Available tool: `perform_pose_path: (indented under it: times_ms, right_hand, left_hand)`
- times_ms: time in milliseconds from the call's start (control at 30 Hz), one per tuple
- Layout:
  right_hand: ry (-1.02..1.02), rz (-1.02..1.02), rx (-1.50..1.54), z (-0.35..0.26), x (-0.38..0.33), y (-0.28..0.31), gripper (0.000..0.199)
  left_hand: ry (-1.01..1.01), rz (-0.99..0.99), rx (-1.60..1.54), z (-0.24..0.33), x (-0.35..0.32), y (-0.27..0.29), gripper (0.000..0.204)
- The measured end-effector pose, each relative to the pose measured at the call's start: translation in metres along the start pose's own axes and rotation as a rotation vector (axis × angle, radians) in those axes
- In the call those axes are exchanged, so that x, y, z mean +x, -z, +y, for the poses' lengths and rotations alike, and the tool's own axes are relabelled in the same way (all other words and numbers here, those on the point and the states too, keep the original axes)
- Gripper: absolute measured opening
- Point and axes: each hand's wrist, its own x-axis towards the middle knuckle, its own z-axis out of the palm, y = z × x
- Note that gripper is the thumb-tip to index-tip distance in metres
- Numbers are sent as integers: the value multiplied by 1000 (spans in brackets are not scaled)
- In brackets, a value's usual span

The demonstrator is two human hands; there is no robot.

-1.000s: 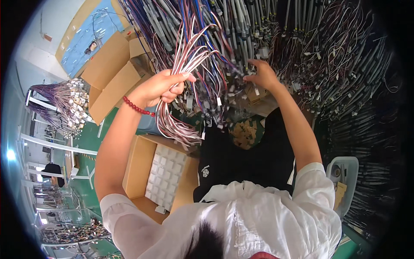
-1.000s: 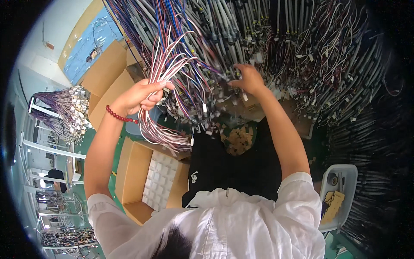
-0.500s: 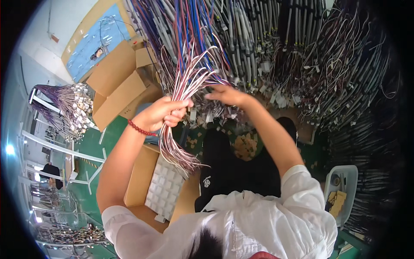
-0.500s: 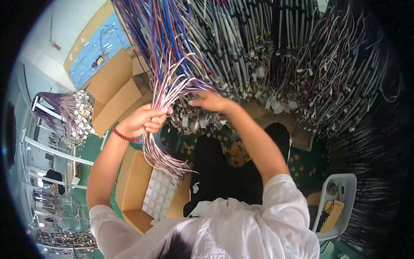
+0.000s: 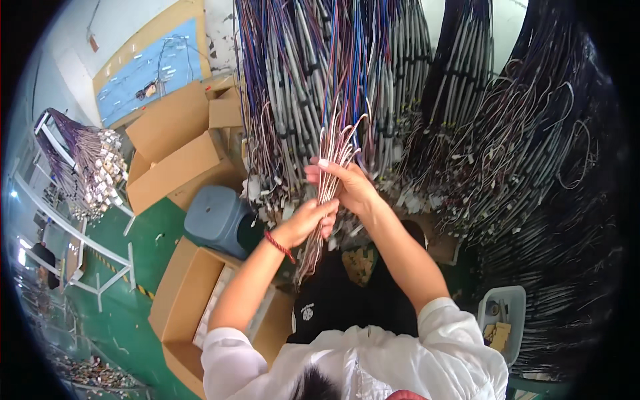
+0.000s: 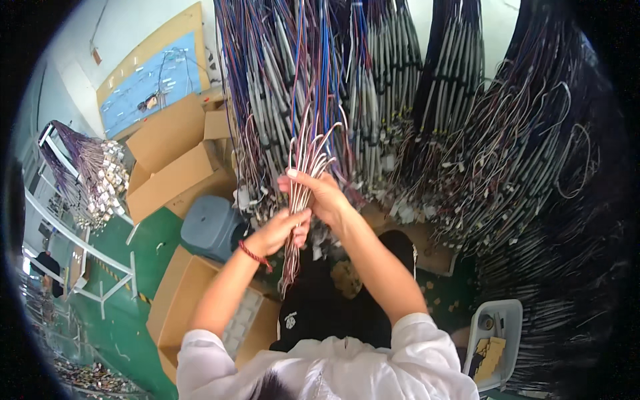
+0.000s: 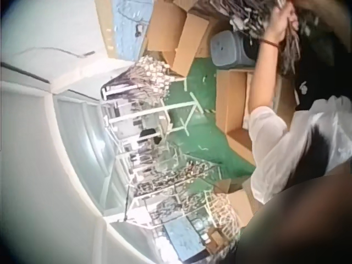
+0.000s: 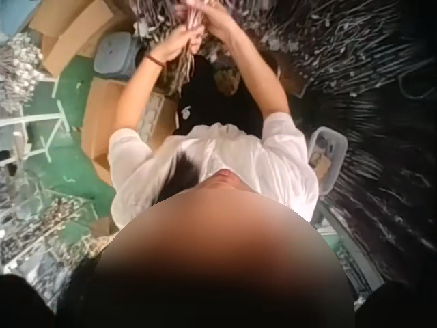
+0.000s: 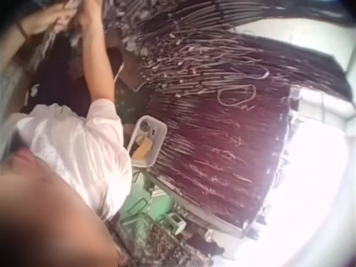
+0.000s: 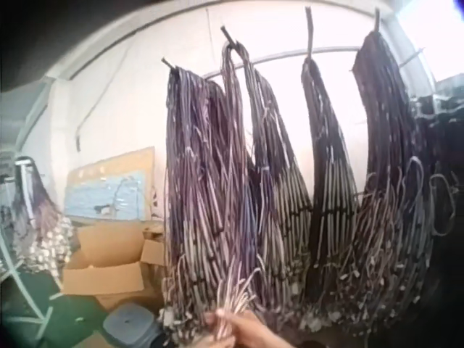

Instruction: Organizing and sorting wire harnesses in a factory setting.

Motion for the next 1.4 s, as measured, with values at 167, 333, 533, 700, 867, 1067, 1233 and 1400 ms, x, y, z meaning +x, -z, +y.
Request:
perform_pose_path:
  times_ms: [167, 333, 533, 700, 867, 1067, 1233, 1400]
  right_hand:
    - [12, -224, 41, 7, -14, -9, 50]
    - [-10, -424, 12, 12, -27, -6, 69]
    - [-38, 201, 47, 35, -12, 0, 39]
    - [73, 339, -72, 32, 0, 41, 46]
    - [39, 327, -90, 33, 1, 53, 44]
    - [86, 442, -173, 48, -7, 49, 45]
    - [36, 429, -237, 46, -4, 66, 42]
    - [24, 251, -47, 26, -11, 67, 38]
  left_hand:
    - [-106, -55, -131, -32, -11, -8, 24]
    - [-77, -95, -89, -58, -7, 4, 27]
    - [-8, -1, -82, -82, 18, 11, 25]
    - [20, -2, 44, -79, 55, 4, 28]
    - [1, -93, 44, -89, 74, 8, 26]
    - [-135, 17, 147, -118, 80, 0, 31]
    - [-173, 52, 315, -131, 76, -5, 33]
    - [16, -41, 457, -162, -2, 39, 29]
